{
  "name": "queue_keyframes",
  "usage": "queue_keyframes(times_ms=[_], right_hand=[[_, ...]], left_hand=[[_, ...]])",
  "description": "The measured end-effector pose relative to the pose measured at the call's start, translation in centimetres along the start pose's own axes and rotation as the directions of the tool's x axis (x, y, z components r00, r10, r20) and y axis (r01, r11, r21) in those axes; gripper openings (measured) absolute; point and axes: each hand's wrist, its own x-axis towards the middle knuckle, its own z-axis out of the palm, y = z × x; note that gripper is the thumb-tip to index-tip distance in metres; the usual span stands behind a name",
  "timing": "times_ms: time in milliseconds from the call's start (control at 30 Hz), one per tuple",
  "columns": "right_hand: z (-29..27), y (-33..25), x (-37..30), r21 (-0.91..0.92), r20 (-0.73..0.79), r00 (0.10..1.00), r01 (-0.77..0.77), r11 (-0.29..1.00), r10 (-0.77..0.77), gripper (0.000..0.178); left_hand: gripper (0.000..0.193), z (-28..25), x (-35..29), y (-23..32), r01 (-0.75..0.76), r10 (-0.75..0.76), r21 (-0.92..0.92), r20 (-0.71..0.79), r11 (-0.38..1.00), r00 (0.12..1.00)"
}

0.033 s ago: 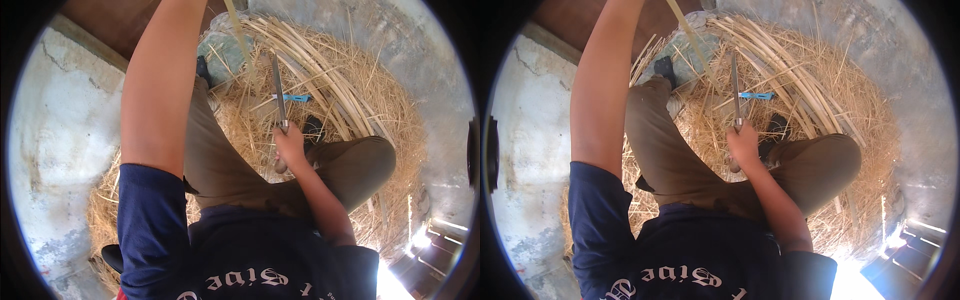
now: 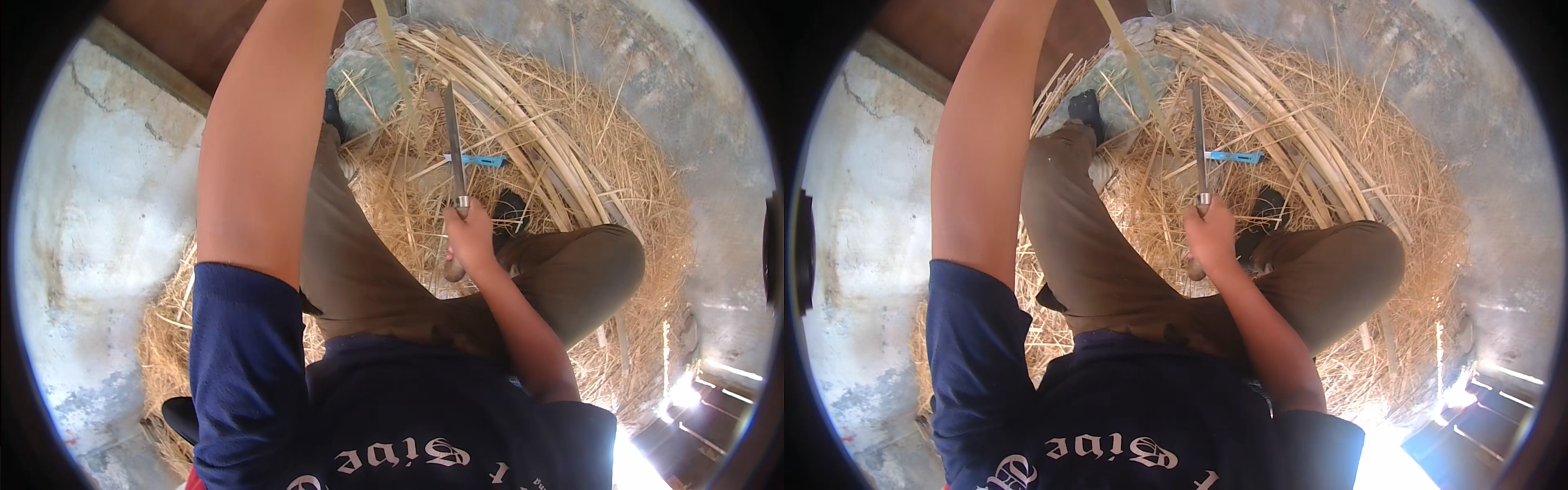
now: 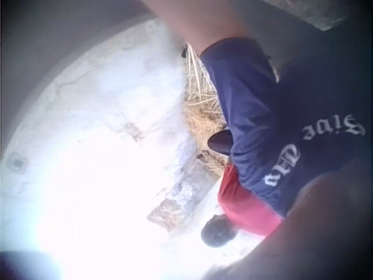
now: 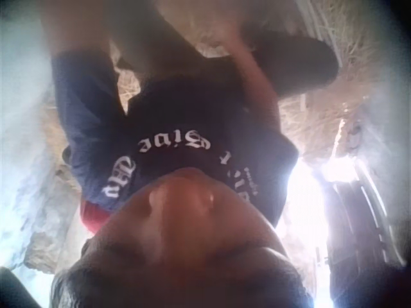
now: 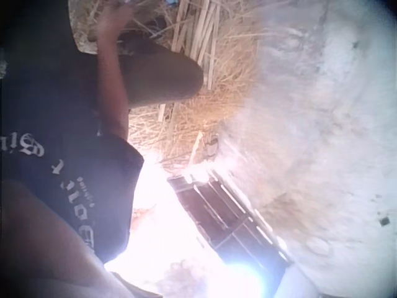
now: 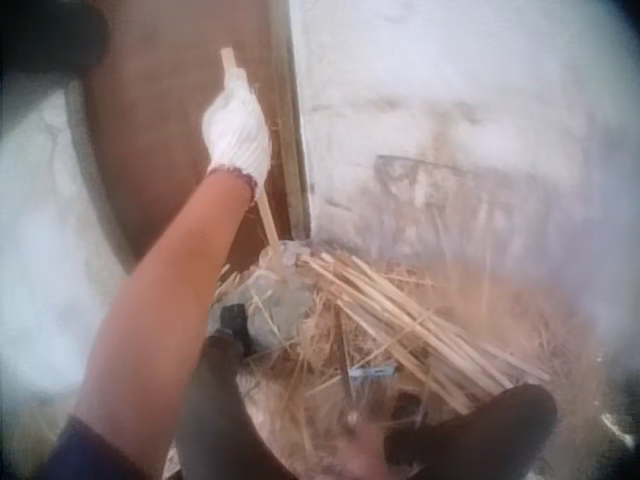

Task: The person sits on a concrete floor surrounded by straw and uses a large knife to split long bamboo strips into thinner slivers. They hold the bamboo with a gloved left hand and use the knife in their right hand to shave and split the material, discarding the resulting pieces onto the floor.

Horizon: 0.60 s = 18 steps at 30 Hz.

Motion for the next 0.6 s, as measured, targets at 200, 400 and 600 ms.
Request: queue_keyframes(times_ms=[200,400,600], right_hand=[[0.0,-0.1,0.3,-0.083,0.109,0.991,-0.062,0.995,0.071,0.024],[0.3,0.8,0.3,-0.177,0.027,0.99,0.143,0.974,-0.141,0.025],[-0.1,0.1,-0.4,-0.137,0.023,1.0,0.012,0.991,-0.009,0.024]], left_hand=[[0.054,-0.7,1.1,-1.1,-0.124,0.123,-0.004,-0.08,0.992,0.989],[0.055,-2.0,0.0,0.4,-0.077,0.087,0.15,-0.06,0.986,0.994],[0.056,-2.9,-1.2,2.0,0.026,-0.017,0.12,-0.072,0.992,0.997]])
